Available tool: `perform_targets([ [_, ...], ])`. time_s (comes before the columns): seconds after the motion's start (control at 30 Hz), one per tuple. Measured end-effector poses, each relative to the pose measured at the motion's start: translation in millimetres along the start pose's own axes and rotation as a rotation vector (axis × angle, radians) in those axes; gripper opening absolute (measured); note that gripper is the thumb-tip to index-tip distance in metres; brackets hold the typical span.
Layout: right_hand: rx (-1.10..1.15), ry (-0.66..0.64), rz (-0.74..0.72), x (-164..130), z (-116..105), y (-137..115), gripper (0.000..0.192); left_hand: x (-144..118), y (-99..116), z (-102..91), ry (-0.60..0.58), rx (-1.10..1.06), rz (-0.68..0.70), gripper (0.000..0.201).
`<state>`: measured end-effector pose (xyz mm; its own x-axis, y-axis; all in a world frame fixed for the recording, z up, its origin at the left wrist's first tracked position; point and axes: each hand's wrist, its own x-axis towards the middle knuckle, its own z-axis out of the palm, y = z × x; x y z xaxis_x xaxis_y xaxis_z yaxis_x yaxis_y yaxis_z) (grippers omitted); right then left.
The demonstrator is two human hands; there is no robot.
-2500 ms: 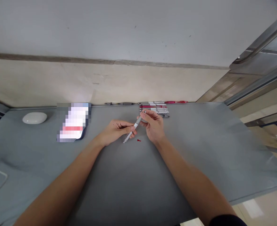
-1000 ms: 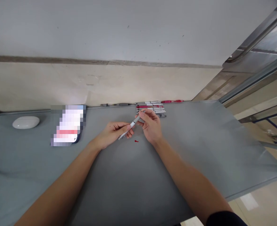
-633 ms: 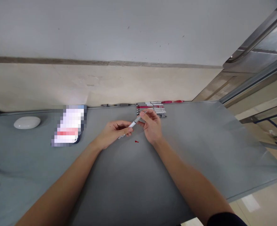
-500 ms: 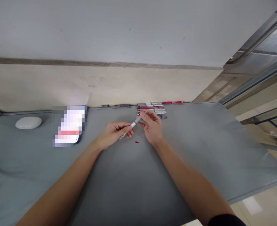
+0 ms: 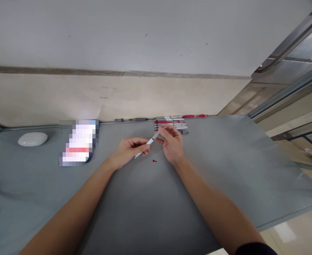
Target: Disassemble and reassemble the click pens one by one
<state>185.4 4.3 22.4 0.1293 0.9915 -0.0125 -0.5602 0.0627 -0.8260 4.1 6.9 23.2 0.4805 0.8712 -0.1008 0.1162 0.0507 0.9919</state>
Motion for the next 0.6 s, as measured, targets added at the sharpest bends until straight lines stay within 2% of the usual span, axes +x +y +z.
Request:
perform_targets([
  [0.2,0.010,-0.043,0.040,-0.1,-1.3,-0.6,0.019,-3.2,8.6,-1.9,-0.167,0.072,0.031,0.034],
  [0.27,0.021,-0.043,0.026,0.3,-1.4,-0.3,0.019,-3.0,8.5,-1.4,-0.143,0.061,0.022,0.033],
  [0.43,0.003,-0.016,-0.003,0.3,0.0,0.0,0.018,-0.8,2.4,1.2,0.005,-0.009,0.010,0.032],
  [0.6,-0.016,-0.008,-0.010,-0.4,0.7,-0.4,0.019,0.0,2.7,1.8,0.008,0.022,0.023,0.030],
])
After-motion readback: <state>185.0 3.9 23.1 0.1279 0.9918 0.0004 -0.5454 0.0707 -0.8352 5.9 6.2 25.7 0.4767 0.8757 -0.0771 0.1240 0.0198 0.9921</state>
